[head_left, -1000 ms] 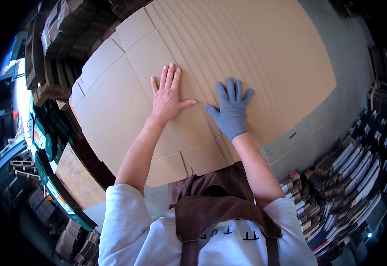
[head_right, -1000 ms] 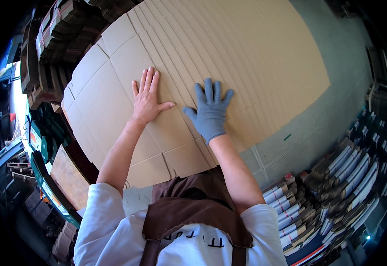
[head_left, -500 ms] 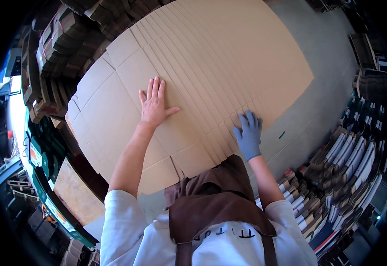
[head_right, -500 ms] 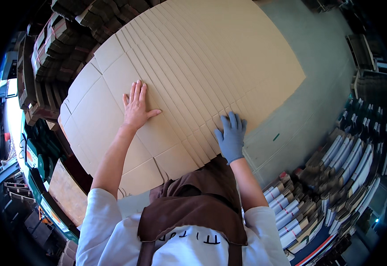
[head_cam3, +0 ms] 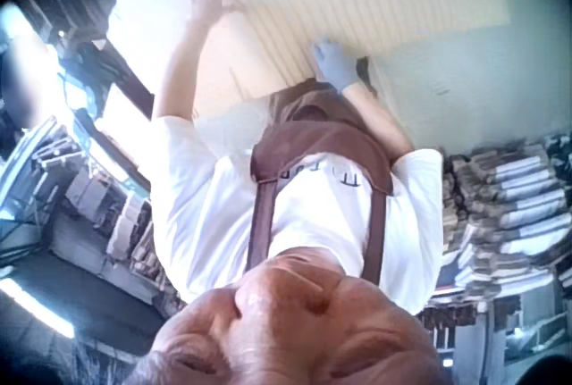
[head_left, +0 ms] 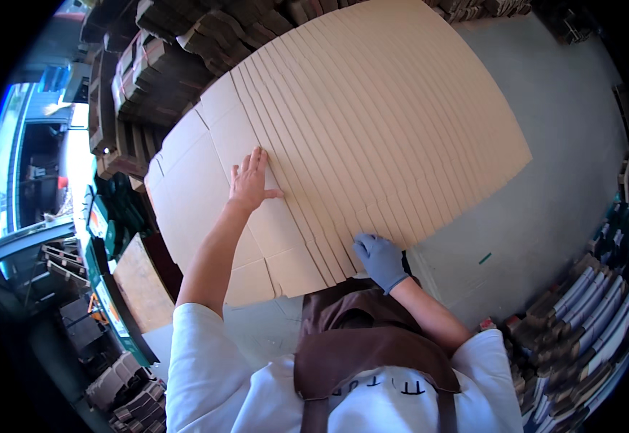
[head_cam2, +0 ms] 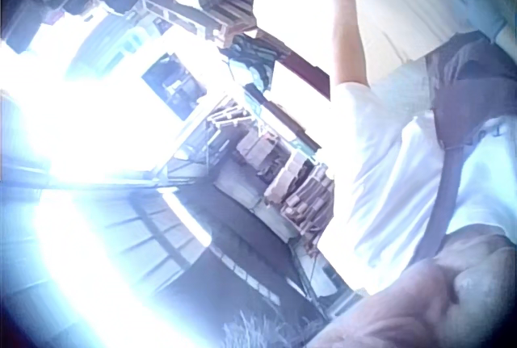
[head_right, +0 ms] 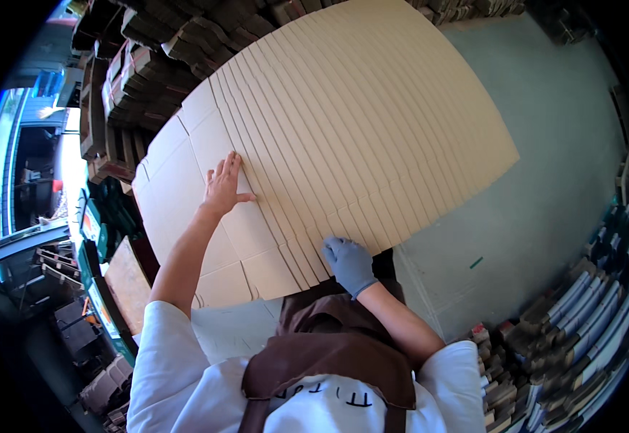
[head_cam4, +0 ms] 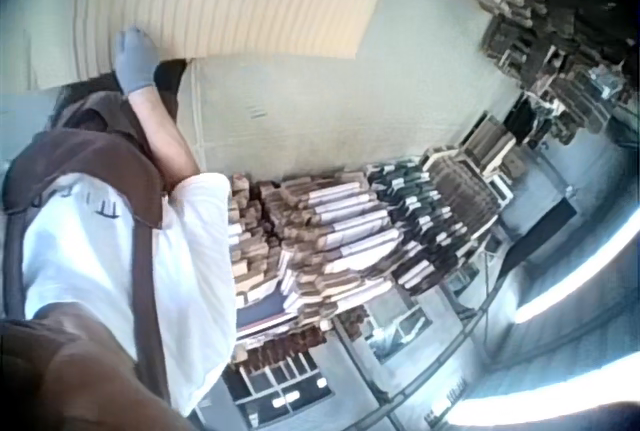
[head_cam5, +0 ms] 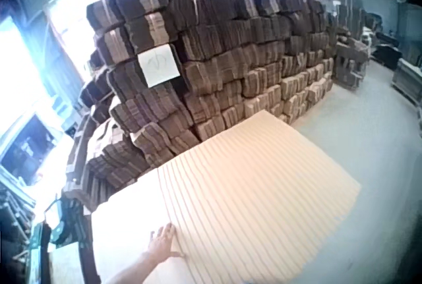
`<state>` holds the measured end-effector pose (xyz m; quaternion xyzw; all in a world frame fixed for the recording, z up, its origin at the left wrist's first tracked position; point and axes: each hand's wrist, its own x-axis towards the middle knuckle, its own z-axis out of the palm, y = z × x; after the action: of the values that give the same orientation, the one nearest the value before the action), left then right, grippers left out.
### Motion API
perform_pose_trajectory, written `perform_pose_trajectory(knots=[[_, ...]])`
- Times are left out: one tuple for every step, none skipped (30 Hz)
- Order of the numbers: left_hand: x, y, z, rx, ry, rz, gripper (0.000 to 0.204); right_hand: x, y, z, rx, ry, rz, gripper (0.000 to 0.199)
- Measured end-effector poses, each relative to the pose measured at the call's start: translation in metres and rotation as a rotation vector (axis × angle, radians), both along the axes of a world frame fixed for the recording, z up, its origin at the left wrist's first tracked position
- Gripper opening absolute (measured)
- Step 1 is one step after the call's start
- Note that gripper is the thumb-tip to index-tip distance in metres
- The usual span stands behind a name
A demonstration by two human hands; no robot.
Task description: The person aligns thin wooden slats on a large cardboard sheet. Then they use a brush to apply white glue from a small container onto the slats, spreading it across the surface.
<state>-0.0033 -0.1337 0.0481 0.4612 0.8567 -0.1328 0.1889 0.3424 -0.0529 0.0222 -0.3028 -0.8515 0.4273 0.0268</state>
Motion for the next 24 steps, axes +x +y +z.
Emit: perform_pose_trajectory(knots=[[0.000,-0.001,0.000,-0.006,-0.006,0.000,0.114,-0.002,-0.001,0.001,-0.133,0.016,-0.020,0.017],[-0.002,-0.003,0.002,-0.014,-0.011,0.000,0.114,-0.007,-0.008,-0.001,-0.213,0.088,-0.079,0.018],[-0.001,0.001,0.002,-0.014,-0.026,-0.002,0.114,-0.011,-0.012,0.000,-0.251,0.064,-0.089,0.018],[0.000,0.003,0.003,-0.011,-0.038,0.006,0.115,-0.014,-0.016,0.002,-0.288,0.042,-0.088,0.019],[-0.001,0.004,0.004,-0.008,-0.050,0.011,0.115,-0.016,-0.020,0.003,-0.325,0.021,-0.090,0.019],[-0.004,0.007,0.000,-0.001,-0.049,-0.004,0.115,-0.017,-0.029,-0.011,-0.316,0.036,-0.065,0.022],[-0.006,0.007,-0.001,0.014,-0.049,-0.010,0.115,-0.017,-0.035,-0.012,-0.317,0.020,-0.073,0.023],[-0.009,0.008,-0.003,0.029,-0.050,-0.019,0.115,-0.020,-0.042,-0.013,-0.319,0.005,-0.084,0.024],[-0.003,0.002,-0.006,0.036,-0.071,-0.022,0.115,-0.017,-0.051,-0.009,-0.329,-0.032,-0.093,0.025],[-0.003,-0.001,-0.008,0.052,-0.062,-0.031,0.115,-0.019,-0.055,-0.009,-0.333,-0.085,-0.080,0.025],[-0.009,-0.001,-0.010,0.069,-0.053,-0.042,0.115,-0.023,-0.057,-0.011,-0.348,-0.088,-0.106,0.025],[-0.005,-0.006,-0.013,0.085,-0.060,-0.037,0.115,-0.022,-0.059,-0.011,-0.362,-0.110,-0.120,0.025],[-0.004,-0.002,-0.010,0.087,-0.081,-0.033,0.115,-0.024,-0.056,-0.012,-0.361,-0.118,-0.138,0.024],[-0.004,0.001,-0.008,0.089,-0.103,-0.029,0.115,-0.024,-0.056,-0.012,-0.382,-0.139,-0.142,0.024],[-0.006,0.003,-0.004,0.095,-0.114,-0.027,0.114,-0.025,-0.057,-0.014,-0.393,-0.118,-0.183,0.024],[-0.005,0.002,-0.003,0.127,-0.112,-0.051,0.112,-0.026,-0.059,-0.016,-0.403,-0.096,-0.224,0.024],[-0.002,0.003,-0.002,0.093,-0.110,-0.068,0.112,-0.026,-0.061,-0.018,-0.411,-0.075,-0.264,0.024],[-0.001,0.007,0.001,0.062,-0.104,-0.088,0.112,-0.029,-0.060,-0.017,-0.419,-0.104,-0.246,0.023],[-0.001,0.010,0.003,0.032,-0.097,-0.108,0.112,-0.030,-0.058,-0.016,-0.427,-0.133,-0.228,0.023],[-0.003,0.012,0.003,-0.008,-0.101,-0.119,0.112,-0.032,-0.058,-0.015,-0.434,-0.164,-0.210,0.023],[-0.004,0.016,0.003,-0.046,-0.105,-0.133,0.112,-0.032,-0.060,-0.017,-0.401,-0.175,-0.217,0.023],[-0.004,0.021,0.002,-0.083,-0.110,-0.146,0.112,-0.035,-0.062,-0.020,-0.368,-0.186,-0.224,0.023],[-0.003,0.026,0.001,-0.099,-0.107,-0.139,0.113,-0.035,-0.063,-0.022,-0.335,-0.198,-0.230,0.023],[-0.003,0.029,0.001,-0.123,-0.099,-0.130,0.114,-0.038,-0.065,-0.019,-0.321,-0.219,-0.229,0.022]])
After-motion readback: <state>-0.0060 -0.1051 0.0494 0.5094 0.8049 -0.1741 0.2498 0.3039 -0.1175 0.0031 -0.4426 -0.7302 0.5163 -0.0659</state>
